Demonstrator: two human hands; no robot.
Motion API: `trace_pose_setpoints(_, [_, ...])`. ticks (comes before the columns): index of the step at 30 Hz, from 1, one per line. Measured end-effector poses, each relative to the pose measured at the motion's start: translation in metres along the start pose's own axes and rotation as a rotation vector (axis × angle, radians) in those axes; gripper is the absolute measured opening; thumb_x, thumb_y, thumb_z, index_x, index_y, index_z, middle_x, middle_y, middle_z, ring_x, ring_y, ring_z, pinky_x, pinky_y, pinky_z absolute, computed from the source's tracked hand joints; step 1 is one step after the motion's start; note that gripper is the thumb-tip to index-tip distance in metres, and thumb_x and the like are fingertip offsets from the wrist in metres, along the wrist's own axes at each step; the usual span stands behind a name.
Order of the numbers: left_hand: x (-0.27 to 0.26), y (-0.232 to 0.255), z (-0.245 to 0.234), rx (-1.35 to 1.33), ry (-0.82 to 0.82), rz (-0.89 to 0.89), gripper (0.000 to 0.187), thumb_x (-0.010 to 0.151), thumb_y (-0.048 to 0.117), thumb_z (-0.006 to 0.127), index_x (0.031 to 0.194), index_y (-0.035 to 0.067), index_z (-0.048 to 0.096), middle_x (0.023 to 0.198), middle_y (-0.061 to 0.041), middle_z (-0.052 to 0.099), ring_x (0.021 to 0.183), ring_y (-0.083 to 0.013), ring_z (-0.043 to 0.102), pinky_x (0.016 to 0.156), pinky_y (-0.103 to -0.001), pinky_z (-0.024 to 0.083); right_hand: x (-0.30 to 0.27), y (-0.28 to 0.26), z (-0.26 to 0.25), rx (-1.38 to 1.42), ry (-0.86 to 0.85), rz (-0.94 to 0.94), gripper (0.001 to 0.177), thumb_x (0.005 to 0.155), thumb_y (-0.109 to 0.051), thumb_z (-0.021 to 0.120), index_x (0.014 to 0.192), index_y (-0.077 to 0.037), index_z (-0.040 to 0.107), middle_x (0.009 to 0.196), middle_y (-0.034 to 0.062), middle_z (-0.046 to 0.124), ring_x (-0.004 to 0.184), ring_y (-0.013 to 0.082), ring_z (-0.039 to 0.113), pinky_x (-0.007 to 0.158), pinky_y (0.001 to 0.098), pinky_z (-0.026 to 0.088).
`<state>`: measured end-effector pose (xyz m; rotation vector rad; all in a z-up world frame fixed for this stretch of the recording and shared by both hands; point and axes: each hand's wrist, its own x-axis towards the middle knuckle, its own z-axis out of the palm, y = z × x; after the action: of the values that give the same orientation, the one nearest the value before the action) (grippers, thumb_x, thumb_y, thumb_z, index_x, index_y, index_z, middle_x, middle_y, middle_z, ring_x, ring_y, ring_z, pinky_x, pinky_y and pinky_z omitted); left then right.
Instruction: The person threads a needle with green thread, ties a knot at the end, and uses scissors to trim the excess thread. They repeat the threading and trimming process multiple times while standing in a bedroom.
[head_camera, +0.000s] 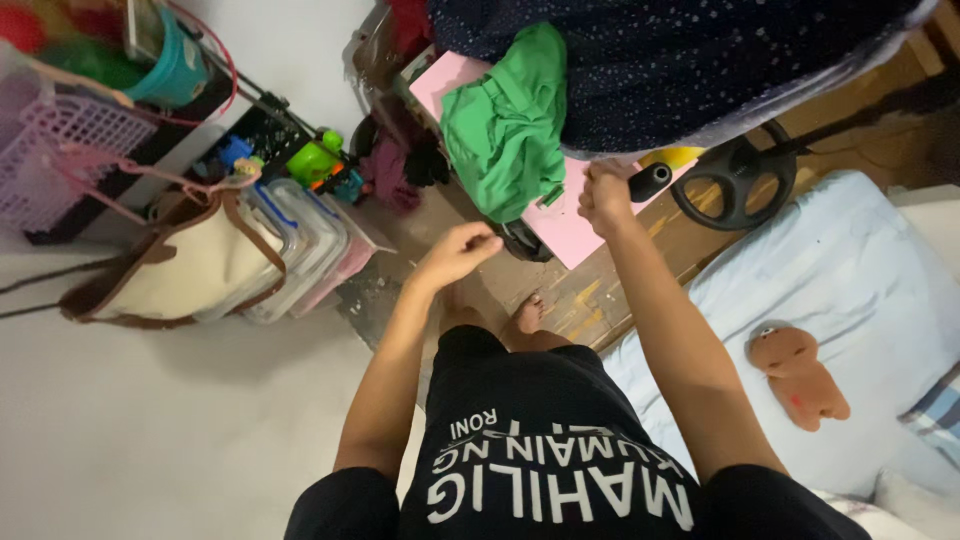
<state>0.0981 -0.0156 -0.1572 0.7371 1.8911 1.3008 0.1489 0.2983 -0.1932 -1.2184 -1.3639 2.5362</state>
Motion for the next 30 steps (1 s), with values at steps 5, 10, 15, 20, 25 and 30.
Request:
trace_pose_setpoints(5, [-0.012, -0.002, 0.005, 0.048, 0.092, -0.041, 0.029, 0.092, 0.032, 0.072, 0.094, 0.003, 0.068, 0.067, 0.003, 0.058, 0.062, -0.0093, 0.052, 0.058, -0.030, 0.044, 0.037, 0.078, -0.029, -0.937, 0.421, -0.052, 0.059, 0.089, -0.045, 0.076, 0.099, 0.013, 0.065, 0.072, 0.0130, 0.059, 0.057, 0.0303, 0.061, 0.052, 0.0444, 0.049])
trace_pose_setpoints(10, [-0.025, -0.012, 0.001, 0.019, 0.124, -0.102, 0.033, 0.096, 0.034, 0.068, 0.090, 0.003, 0.062, 0.066, -0.002, 0.051, 0.062, -0.0105, 0.046, 0.057, -0.032, 0.041, 0.057, 0.108, -0.015, -1.188, 0.603, -0.404, 0.074, 0.076, -0.051, 0.088, 0.098, 0.014, 0.062, 0.096, 0.0327, 0.067, 0.094, 0.0460, 0.067, 0.083, 0.0492, 0.054])
trace_pose_setpoints(15, [-0.029, -0.042, -0.006, -0.032, 0.110, -0.083, 0.042, 0.104, 0.037, 0.060, 0.083, 0.002, 0.050, 0.070, -0.003, 0.039, 0.068, -0.0113, 0.039, 0.060, -0.033, 0.040, 0.073, 0.101, 0.006, -1.113, 0.641, -0.396, 0.069, 0.066, -0.038, 0.086, 0.100, 0.013, 0.055, 0.099, 0.0336, 0.067, 0.094, 0.0478, 0.068, 0.081, 0.0490, 0.056])
trace_pose_setpoints(20, [-0.031, -0.052, -0.011, -0.429, 0.159, -0.332, 0.035, 0.103, 0.037, 0.058, 0.085, 0.007, 0.056, 0.069, 0.003, 0.049, 0.065, -0.0088, 0.046, 0.061, -0.028, 0.041, 0.068, 0.097, 0.023, -0.988, 0.690, -0.423, 0.044, 0.093, -0.034, 0.071, 0.100, 0.007, 0.056, 0.095, 0.0312, 0.069, 0.087, 0.0448, 0.069, 0.079, 0.0493, 0.056])
trace_pose_setpoints(25, [-0.010, -0.038, -0.027, -0.675, 0.110, -0.200, 0.028, 0.103, 0.035, 0.059, 0.092, 0.009, 0.061, 0.072, 0.005, 0.048, 0.067, -0.0077, 0.046, 0.064, -0.025, 0.041, 0.019, 0.062, 0.025, -0.418, 0.349, -0.536, 0.019, 0.095, -0.017, 0.065, 0.094, -0.005, 0.051, 0.079, 0.0083, 0.059, 0.063, 0.0184, 0.056, 0.053, 0.0336, 0.043])
trace_pose_setpoints(30, [0.010, -0.015, -0.053, -0.715, 0.016, -0.070, 0.021, 0.101, 0.027, 0.065, 0.092, 0.009, 0.058, 0.075, 0.006, 0.046, 0.067, -0.0069, 0.043, 0.064, -0.025, 0.038, -0.062, -0.005, 0.031, -0.082, -0.062, -0.250, 0.013, 0.090, -0.009, 0.056, 0.089, -0.017, 0.045, 0.072, -0.0023, 0.047, 0.050, 0.0050, 0.037, 0.040, 0.0221, 0.026])
